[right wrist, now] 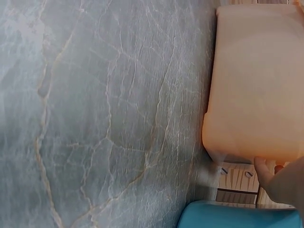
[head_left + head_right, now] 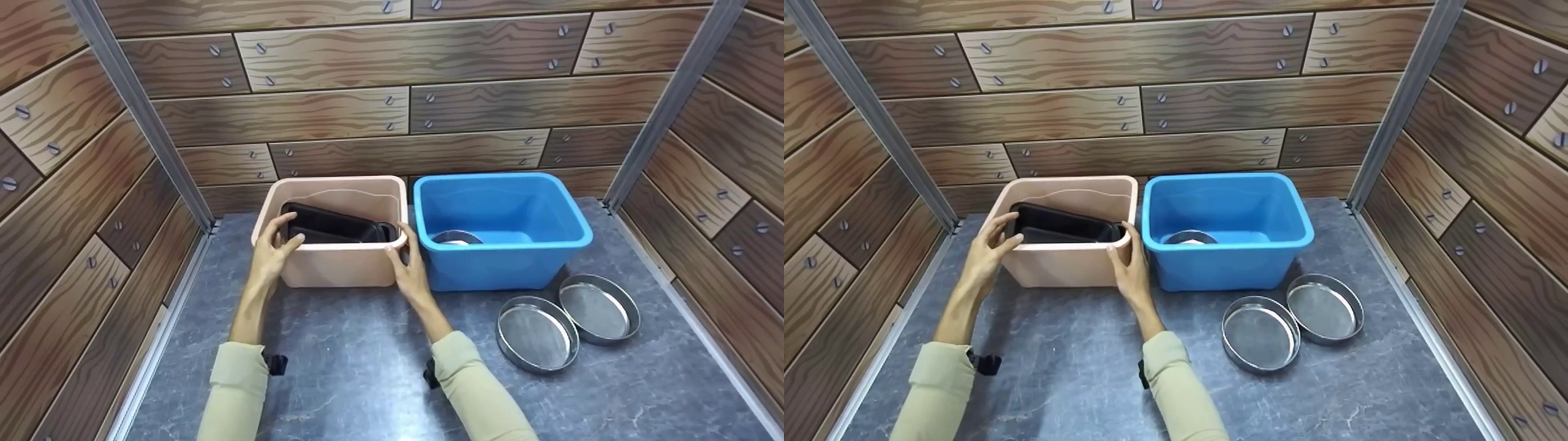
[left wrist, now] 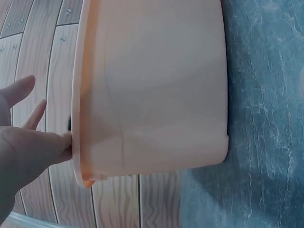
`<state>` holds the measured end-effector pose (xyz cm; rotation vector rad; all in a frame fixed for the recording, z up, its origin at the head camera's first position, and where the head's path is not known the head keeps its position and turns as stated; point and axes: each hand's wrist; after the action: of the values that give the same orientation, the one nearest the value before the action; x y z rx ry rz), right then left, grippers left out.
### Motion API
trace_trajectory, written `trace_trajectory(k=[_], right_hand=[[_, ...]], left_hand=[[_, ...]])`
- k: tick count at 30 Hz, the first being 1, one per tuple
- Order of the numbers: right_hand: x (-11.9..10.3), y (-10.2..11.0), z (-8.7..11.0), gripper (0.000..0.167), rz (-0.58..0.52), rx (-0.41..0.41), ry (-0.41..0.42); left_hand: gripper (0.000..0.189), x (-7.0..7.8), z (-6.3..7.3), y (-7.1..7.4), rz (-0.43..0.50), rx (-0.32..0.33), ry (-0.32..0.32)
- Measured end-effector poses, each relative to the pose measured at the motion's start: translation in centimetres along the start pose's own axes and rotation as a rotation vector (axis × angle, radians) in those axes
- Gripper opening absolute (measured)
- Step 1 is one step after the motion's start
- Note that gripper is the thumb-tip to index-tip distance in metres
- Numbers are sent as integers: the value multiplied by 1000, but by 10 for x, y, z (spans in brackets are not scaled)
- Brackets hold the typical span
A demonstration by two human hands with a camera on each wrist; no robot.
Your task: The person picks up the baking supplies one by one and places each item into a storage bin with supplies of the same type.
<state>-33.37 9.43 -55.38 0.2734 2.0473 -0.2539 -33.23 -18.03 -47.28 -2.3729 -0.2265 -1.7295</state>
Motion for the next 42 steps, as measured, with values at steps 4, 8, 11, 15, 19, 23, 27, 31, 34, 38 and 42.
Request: trace_trajectory(k=[4, 8, 11, 15, 19, 23, 27, 31, 34, 38, 42], right_hand=[[-12, 0, 0, 58, -3, -14, -6], [-40, 4, 2, 59, -3, -44, -55], [-51, 8, 6, 62, -9, -60, -83], [-46, 13, 15, 68, -57, -51, -113], [-29, 16, 25, 68, -132, -11, -141], [-26, 20, 34, 62, -186, -2, -183], [-33, 26, 43, 56, -195, -25, -244], [-40, 35, 47, 52, -179, -26, -269], [-45, 43, 50, 49, -175, -22, -274], [-48, 55, 53, 46, -176, 14, -285], [-49, 69, 56, 45, -201, 83, -327]], left_hand=[[50, 7, 6, 1, -3, 12, -23], [51, 13, 15, -2, 41, -10, -29], [51, 14, 24, -6, 70, -24, -36], [49, 12, 36, -13, 88, -37, -28], [46, 12, 45, -24, 79, -56, -1], [45, 13, 51, -37, 84, -98, -6], [44, 12, 56, -52, 119, -158, -22], [44, 10, 63, -68, 160, -220, -5], [43, 7, 68, -78, 182, -250, 16], [41, 3, 78, -94, 165, -280, 25], [41, -1, 87, -112, 89, -312, 13]])
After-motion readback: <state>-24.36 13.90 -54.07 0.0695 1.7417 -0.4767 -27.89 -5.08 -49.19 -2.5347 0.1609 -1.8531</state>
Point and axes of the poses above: each hand's wrist, its own z-axis away from the middle knuckle, its own y-axis out of the back of the hand, x = y × z, and after that the axes turned 11 degrees about x, right-handed
